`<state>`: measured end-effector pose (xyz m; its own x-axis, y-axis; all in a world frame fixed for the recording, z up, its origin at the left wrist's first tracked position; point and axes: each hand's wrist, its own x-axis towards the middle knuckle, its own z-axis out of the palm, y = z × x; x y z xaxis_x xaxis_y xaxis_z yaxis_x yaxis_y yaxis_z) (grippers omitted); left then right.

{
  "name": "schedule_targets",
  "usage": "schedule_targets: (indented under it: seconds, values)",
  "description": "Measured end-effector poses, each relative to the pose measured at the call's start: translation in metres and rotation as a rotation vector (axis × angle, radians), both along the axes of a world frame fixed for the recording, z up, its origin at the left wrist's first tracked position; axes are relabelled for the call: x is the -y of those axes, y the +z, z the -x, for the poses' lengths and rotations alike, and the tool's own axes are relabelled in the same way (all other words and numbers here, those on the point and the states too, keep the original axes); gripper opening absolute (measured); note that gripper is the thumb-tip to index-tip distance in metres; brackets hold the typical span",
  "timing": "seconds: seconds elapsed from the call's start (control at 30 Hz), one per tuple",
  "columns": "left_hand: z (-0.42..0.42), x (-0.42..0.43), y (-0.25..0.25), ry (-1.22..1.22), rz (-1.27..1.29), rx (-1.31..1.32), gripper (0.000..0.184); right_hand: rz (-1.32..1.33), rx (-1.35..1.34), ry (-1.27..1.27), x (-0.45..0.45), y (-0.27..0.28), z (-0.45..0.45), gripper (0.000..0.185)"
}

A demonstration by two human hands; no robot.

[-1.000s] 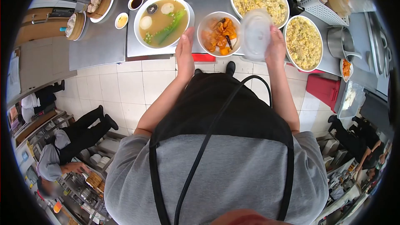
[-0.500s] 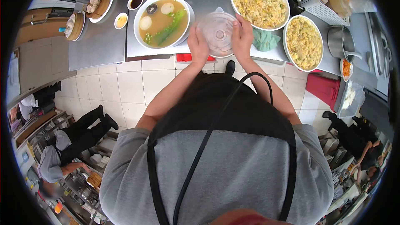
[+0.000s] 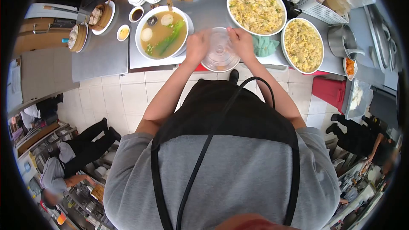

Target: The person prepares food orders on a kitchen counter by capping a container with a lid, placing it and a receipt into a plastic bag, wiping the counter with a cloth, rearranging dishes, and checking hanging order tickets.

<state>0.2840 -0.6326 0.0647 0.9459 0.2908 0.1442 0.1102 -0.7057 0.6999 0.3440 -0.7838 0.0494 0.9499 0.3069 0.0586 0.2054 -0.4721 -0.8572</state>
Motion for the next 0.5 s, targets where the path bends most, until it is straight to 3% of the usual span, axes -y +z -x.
schedule_targets:
  seconds: [0.13, 0.2, 0.33, 0.37, 0.47, 0.5]
  values:
    - [-0.02, -0.002, 0.002, -0.031, -0.15, 0.072, 0.02, 0.231, 0.159, 0.045, 0.017, 0.051, -0.007, 0.023]
    - [-0.031, -0.006, 0.001, -0.029, -0.356, 0.139, 0.027, 0.089, 0.356, -0.071, 0.043, 0.059, -0.02, 0.025]
    - [-0.057, 0.009, 0.025, -0.025, -0.536, 0.36, 0.032, -0.054, 0.338, -0.389, 0.136, 0.054, -0.1, 0.023]
    - [-0.065, 0.036, 0.04, -0.074, -0.406, 0.362, 0.028, 0.018, 0.336, -0.503, 0.156, 0.051, -0.12, 0.022]
    - [-0.102, 0.122, 0.048, -0.304, 0.526, -0.168, 0.026, 0.214, 0.252, -0.535, 0.192, 0.017, -0.186, 0.027]
    - [-0.119, 0.148, 0.055, -0.384, 0.814, -0.362, 0.028, 0.268, 0.106, -0.507, 0.191, 0.015, -0.196, 0.03]
